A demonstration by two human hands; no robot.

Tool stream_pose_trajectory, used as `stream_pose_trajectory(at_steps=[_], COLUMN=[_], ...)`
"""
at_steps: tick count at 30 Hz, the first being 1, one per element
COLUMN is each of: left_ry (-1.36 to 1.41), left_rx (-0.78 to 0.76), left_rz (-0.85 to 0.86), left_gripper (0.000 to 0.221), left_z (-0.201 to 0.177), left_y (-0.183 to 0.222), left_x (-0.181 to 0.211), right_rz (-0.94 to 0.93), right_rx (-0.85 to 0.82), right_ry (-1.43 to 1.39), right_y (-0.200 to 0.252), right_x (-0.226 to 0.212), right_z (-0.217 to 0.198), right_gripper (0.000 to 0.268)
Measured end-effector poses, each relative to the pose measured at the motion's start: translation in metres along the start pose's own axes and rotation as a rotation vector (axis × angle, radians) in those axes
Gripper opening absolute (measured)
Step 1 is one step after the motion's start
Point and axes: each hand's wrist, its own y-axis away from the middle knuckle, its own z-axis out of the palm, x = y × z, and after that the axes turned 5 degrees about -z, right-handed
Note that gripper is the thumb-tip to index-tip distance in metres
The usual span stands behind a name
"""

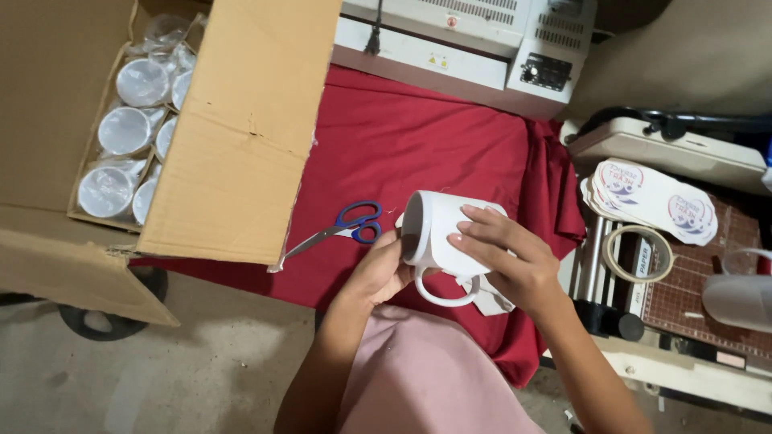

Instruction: The person is preparing ceramic mugs for printing by cleaning them with a cloth and attaching a sublimation design using tape and scissors.

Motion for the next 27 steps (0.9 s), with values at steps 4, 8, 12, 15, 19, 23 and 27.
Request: stream_pose_trajectory(at_steps=[4,8,12,15,19,23,27], left_ry=[-0.011,-0.006,-0.044,-0.107,-0.124,-0.215,-0.234], left_rx=[-0.055,-0.041,-0.076,-0.158,-0.307,-0.394,-0.48], left_rz=[0.002,-0.074,-0.161,-0.245,-0.263,-0.361,-0.409], left_gripper=[0.034,0.036,0.035,0.034,0.033,0.034,0.034], left_z=[0.006,0.003,0.023,0.046,0.073,0.117,0.147], left_y=[0.004,-0.002,-0.007,-0.026,-0.065,-0.08,-0.075], left_x=[-0.002,-0.008,0.004,0.004,-0.013,-0.022,-0.026], right_rz=[-0.095,-0.132,-0.182,-0.093,0.066,0.156,0.192], right_rx=[-0.022,-0.127,-0.153,-0.204,-0.225,-0.216,-0.123], right_ry=[0.126,0.233,0.305,0.389,0.509,0.592,0.531], right_y=[0.002,0.017,0.038,0.066,0.096,0.125,0.154], right_x=[-0.005,-0.007,-0.004,0.0,-0.011,-0.018,-0.02], right_z=[-0.013,-0.027,-0.04,-0.055,-0.08,-0.105,-0.116], right_gripper=[0.041,0.041,0.044,0.049,0.053,0.058,0.059])
